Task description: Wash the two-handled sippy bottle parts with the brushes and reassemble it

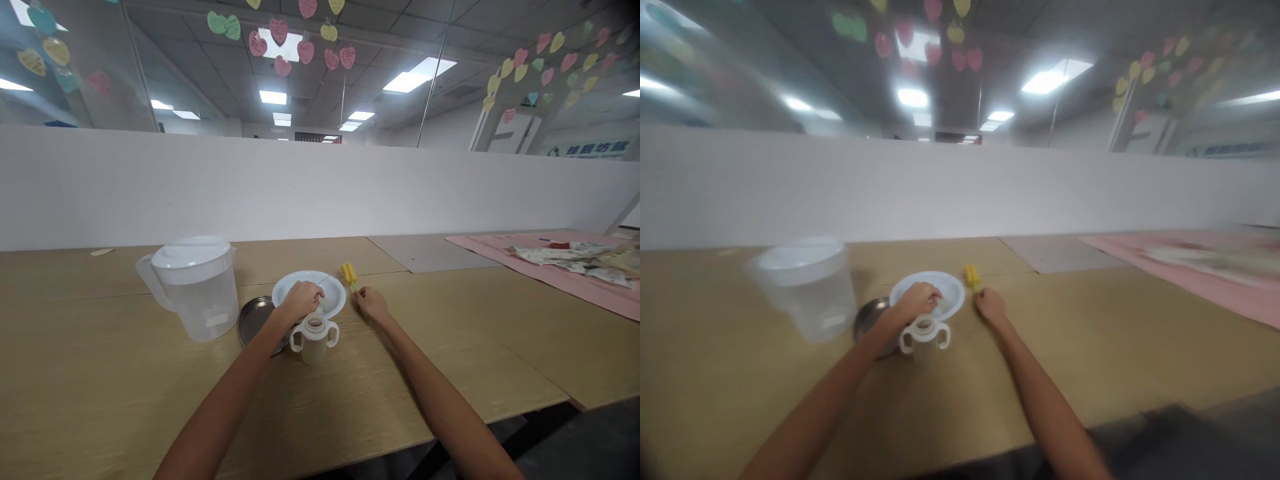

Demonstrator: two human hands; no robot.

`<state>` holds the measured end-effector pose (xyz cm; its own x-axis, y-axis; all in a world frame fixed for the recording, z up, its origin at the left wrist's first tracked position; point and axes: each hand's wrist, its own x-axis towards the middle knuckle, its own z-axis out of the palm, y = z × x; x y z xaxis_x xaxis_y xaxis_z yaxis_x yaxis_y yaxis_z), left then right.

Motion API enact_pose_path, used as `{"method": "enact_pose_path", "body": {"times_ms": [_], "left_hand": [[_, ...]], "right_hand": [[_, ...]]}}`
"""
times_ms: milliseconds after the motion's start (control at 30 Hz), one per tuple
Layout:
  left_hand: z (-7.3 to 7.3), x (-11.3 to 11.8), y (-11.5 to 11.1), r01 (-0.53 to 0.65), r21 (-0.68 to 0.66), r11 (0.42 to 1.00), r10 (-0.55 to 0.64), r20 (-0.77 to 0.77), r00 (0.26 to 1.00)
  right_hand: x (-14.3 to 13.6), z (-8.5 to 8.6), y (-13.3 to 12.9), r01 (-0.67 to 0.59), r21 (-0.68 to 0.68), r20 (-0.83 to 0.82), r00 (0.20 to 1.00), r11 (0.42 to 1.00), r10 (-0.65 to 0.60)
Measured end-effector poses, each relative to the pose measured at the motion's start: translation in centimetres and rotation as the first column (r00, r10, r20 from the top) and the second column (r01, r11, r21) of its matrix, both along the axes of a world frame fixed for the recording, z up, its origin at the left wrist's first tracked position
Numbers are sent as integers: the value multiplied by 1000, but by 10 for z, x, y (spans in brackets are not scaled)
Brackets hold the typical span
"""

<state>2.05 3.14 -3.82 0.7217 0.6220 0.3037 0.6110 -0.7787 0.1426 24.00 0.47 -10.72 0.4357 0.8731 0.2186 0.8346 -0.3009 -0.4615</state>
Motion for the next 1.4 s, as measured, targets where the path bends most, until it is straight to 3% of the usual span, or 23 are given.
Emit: {"method": "enact_pose_path", "body": {"times_ms": [200, 300, 400, 533, 700, 833, 1033, 1133, 1200, 1233, 1333, 1400], "left_hand": [[15, -8, 4, -44, 35, 998, 39, 112, 993], [22, -10, 4, -81, 34, 996, 73, 192, 979], [29, -10, 0, -84, 23, 996, 74, 298, 952], [38, -8, -10, -8, -33, 999, 22, 429, 903], [44, -5, -19, 49, -102, 994, 13, 531, 847], [45, -3, -22, 33, -204, 978, 105, 628, 771], [43, -3, -14, 135, -381, 915, 194, 706, 681], [42, -4, -11, 189, -423, 886, 204, 722, 661], [43, -4, -11, 281, -491, 824, 254, 765, 592], [44, -4, -12, 362, -530, 767, 300, 794, 529], [49, -5, -14, 632, -558, 538, 492, 817, 302], [54, -8, -14, 708, -546, 448, 586, 778, 229]], "right_hand": [[-9, 17, -8, 82, 179, 38, 995, 980, -91], [-22, 21, -16, -72, 346, 152, 988, 935, 20], [-37, 20, -22, -272, 387, 248, 951, 881, 185], [-46, 16, -24, -289, 470, 261, 948, 834, 181], [-46, 13, -21, -329, 643, 319, 936, 692, 148], [-53, 10, -21, -382, 695, 373, 916, 609, 148], [-60, 12, -22, -376, 695, 367, 919, 613, 148], [-58, 16, -22, -270, 719, 276, 957, 641, 93], [-56, 18, -22, -208, 742, 219, 974, 637, 63], [-56, 19, -23, -220, 746, 223, 972, 629, 75], [-55, 20, -24, -406, 683, 343, 912, 608, 223], [-53, 20, -24, -510, 616, 394, 860, 601, 326]]}}
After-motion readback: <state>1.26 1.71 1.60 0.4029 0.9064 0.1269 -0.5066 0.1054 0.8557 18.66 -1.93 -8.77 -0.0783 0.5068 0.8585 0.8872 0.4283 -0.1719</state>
